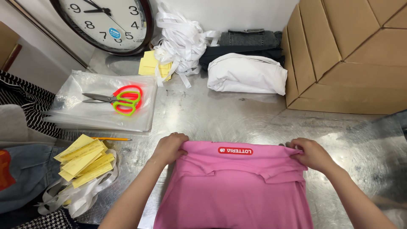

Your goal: The person folds a white long-sleeved shirt, a pink t-shirt, a blue polo shirt, and another white shirt on a metal table. They retrieve each item from a nearby clothing rack, fold it neatly, and place it on a growing stack.

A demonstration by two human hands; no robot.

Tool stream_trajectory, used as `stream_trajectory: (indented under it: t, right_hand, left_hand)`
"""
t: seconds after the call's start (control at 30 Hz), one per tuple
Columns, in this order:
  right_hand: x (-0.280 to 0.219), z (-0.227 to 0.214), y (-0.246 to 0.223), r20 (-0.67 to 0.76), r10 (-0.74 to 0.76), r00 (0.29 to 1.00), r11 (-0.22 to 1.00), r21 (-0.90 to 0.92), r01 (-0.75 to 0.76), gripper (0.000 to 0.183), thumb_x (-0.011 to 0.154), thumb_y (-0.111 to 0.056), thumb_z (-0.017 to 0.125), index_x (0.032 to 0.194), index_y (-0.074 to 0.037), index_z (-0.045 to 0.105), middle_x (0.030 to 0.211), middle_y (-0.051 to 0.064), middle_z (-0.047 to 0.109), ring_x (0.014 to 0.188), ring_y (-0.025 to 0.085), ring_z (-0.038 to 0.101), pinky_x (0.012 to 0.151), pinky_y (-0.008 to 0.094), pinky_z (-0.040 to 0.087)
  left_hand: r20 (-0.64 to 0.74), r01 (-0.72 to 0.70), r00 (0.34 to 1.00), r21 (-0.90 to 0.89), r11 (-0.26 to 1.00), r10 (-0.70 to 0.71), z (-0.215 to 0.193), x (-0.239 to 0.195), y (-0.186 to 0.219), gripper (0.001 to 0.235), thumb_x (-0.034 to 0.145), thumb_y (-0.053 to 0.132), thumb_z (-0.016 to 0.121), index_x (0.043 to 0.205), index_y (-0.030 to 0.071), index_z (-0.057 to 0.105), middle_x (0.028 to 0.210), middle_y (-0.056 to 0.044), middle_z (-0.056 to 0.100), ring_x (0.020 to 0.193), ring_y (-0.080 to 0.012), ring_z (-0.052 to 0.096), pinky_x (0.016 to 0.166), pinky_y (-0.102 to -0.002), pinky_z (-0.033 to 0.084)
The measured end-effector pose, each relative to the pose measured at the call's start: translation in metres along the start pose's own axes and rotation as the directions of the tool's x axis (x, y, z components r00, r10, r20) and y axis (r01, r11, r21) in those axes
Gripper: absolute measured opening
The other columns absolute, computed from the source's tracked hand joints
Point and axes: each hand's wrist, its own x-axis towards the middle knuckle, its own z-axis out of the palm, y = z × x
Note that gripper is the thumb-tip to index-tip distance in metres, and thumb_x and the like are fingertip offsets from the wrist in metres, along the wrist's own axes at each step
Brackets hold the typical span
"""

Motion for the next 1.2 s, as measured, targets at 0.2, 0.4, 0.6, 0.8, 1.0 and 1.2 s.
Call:
stream_trajectory:
  t: [0.2,0.4,0.6,0.8,1.0,1.2]
  right_hand:
    - [-0.071,0.058,0.037,-0.34,-0.288,0.896,0.945,-0.256,0.206,0.022,0.082,0.003,0.06,0.089,-0.017,0.068,0.086,-0.002,0.06,0.07,0.021,0.06,0.051,0.039,0.048]
    - [-0.1,0.048,0.032,-0.018,-0.026,0.999,1.0,0.003,0.026,0.037,0.077,-0.026,0.082,0.113,-0.031,0.08,0.115,-0.006,0.067,0.102,0.01,0.082,0.103,0.025,0.059]
    - [-0.061,0.02,-0.001,-0.054,0.087,0.995,0.99,-0.102,-0.093,0.044,0.064,-0.035,0.1,0.1,-0.026,0.077,0.113,-0.004,0.069,0.111,0.017,0.064,0.094,0.028,0.05]
    - [-0.042,0.026,-0.006,0.219,0.066,0.974,0.978,-0.208,-0.019,0.053,0.064,-0.031,0.1,0.112,-0.017,0.082,0.111,0.009,0.079,0.114,0.03,0.077,0.098,0.042,0.062]
    - [-0.058,0.003,-0.035,-0.002,0.003,1.0,0.94,-0.34,-0.003,0.044,0.083,-0.03,0.08,0.127,-0.026,0.073,0.119,0.006,0.078,0.114,0.03,0.077,0.097,0.044,0.063]
    - [-0.059,0.057,0.002,-0.106,-0.137,0.985,0.808,-0.587,0.049,0.04,0.092,-0.021,0.065,0.129,-0.036,0.064,0.111,-0.003,0.067,0.109,0.019,0.075,0.091,0.031,0.065]
  left_hand:
    - [-0.355,-0.263,0.838,0.403,0.877,0.414,0.044,-0.079,0.0,0.025,0.085,0.015,0.064,0.109,0.017,0.061,0.108,-0.006,0.059,0.095,-0.0322,0.058,0.068,-0.044,0.051]
    - [-0.291,-0.268,0.919,0.032,0.963,0.266,0.024,-0.112,0.017,0.038,0.086,0.031,0.061,0.118,0.019,0.077,0.121,-0.002,0.065,0.11,-0.0289,0.06,0.093,-0.048,0.046]
    - [-0.162,-0.033,0.985,0.136,0.99,0.055,0.043,-0.049,0.007,0.052,0.086,0.063,0.073,0.12,0.025,0.066,0.113,-0.003,0.071,0.113,-0.0324,0.06,0.092,-0.049,0.046]
    - [0.017,-0.03,0.999,0.213,0.977,0.027,0.025,-0.031,0.021,0.064,0.071,0.058,0.087,0.123,0.025,0.067,0.125,-0.006,0.057,0.129,-0.0325,0.054,0.104,-0.046,0.053]
    - [-0.127,-0.167,0.963,0.403,0.9,0.236,0.023,-0.032,0.008,0.02,0.096,0.026,0.071,0.115,0.022,0.067,0.112,-0.002,0.07,0.119,-0.0251,0.063,0.092,-0.037,0.057]
    - [-0.184,-0.259,0.895,0.528,0.809,0.406,0.04,-0.063,0.01,0.017,0.101,0.017,0.058,0.118,0.02,0.061,0.117,-0.007,0.068,0.12,-0.0279,0.06,0.097,-0.041,0.053]
